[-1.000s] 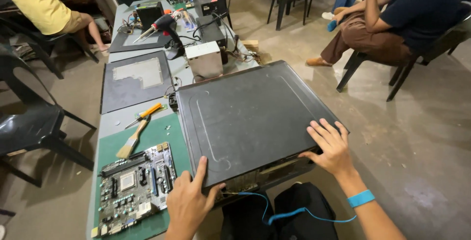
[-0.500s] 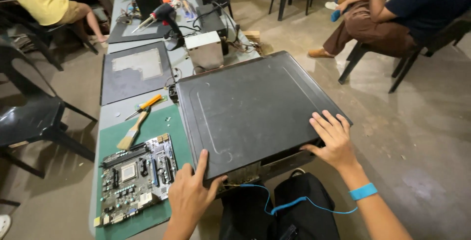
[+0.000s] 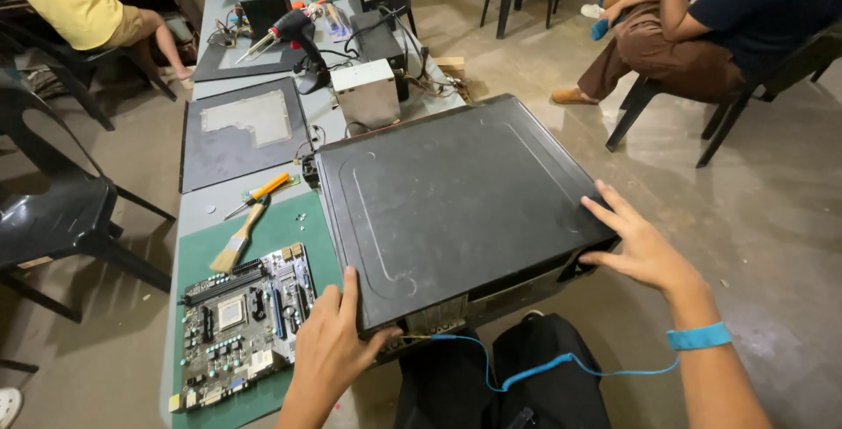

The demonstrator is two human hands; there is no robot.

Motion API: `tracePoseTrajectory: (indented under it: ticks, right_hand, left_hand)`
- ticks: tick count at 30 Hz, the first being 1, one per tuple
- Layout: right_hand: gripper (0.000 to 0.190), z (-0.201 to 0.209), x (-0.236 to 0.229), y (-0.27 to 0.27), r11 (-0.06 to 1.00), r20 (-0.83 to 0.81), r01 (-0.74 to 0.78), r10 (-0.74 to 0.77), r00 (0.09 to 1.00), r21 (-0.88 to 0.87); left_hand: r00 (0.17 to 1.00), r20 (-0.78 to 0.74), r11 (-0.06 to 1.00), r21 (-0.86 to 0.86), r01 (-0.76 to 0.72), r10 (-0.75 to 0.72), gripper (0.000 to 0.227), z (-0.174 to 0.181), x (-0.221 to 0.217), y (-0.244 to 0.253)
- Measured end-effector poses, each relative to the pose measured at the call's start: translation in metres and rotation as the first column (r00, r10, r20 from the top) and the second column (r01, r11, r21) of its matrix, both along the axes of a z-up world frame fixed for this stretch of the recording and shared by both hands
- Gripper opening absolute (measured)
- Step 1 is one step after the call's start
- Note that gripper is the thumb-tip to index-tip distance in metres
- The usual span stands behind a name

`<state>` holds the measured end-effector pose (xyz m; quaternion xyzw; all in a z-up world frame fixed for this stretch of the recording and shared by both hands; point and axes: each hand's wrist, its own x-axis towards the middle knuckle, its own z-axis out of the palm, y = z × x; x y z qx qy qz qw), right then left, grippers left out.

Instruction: The person uses a screwdriver to tighten screws on the back of a laptop case. They then lift the case, rotate it, and place it back down on the table.

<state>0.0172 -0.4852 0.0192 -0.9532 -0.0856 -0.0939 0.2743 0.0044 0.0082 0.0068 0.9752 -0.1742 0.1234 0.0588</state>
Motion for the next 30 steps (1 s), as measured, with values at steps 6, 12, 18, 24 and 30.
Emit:
tracePoseTrajectory:
  ticks: [6, 12, 18, 24, 30]
  right_hand:
    - [0.078, -0.042, 0.011, -0.022, 0.99, 0.347, -0.09, 0.122, 0.93, -0.107]
    - [0.077, -0.022, -0.001, -0.008, 0.993, 0.327, -0.081, 0.106, 0.939, -0.091]
    - [0.089, -0.011, -0.006, -0.004, 0.99, 0.26, -0.138, 0.126, 0.957, 0.025]
    - [0.079, -0.031, 0.002, -0.002, 0.995, 0.429, -0.093, 0.065, 0.901, 0.044]
    - [0.076, -0.036, 0.01, -0.01, 0.992, 0.445, -0.088, 0.039, 0.894, 0.09]
  left_hand:
    - [0.97, 0.177, 0.985, -0.023, 0.174, -0.167, 0.111, -0.02, 0.005, 0.008]
    - [0.937, 0.295, 0.981, 0.004, 0.192, -0.185, 0.11, -0.027, 0.011, 0.009]
    - [0.89, 0.413, 0.979, 0.028, 0.201, -0.194, 0.105, -0.029, 0.011, 0.008]
    - [0.859, 0.466, 0.973, 0.018, 0.23, -0.212, 0.099, -0.029, 0.011, 0.008]
    - [0.825, 0.522, 0.962, -0.024, 0.27, -0.219, 0.097, -0.033, 0.003, -0.002]
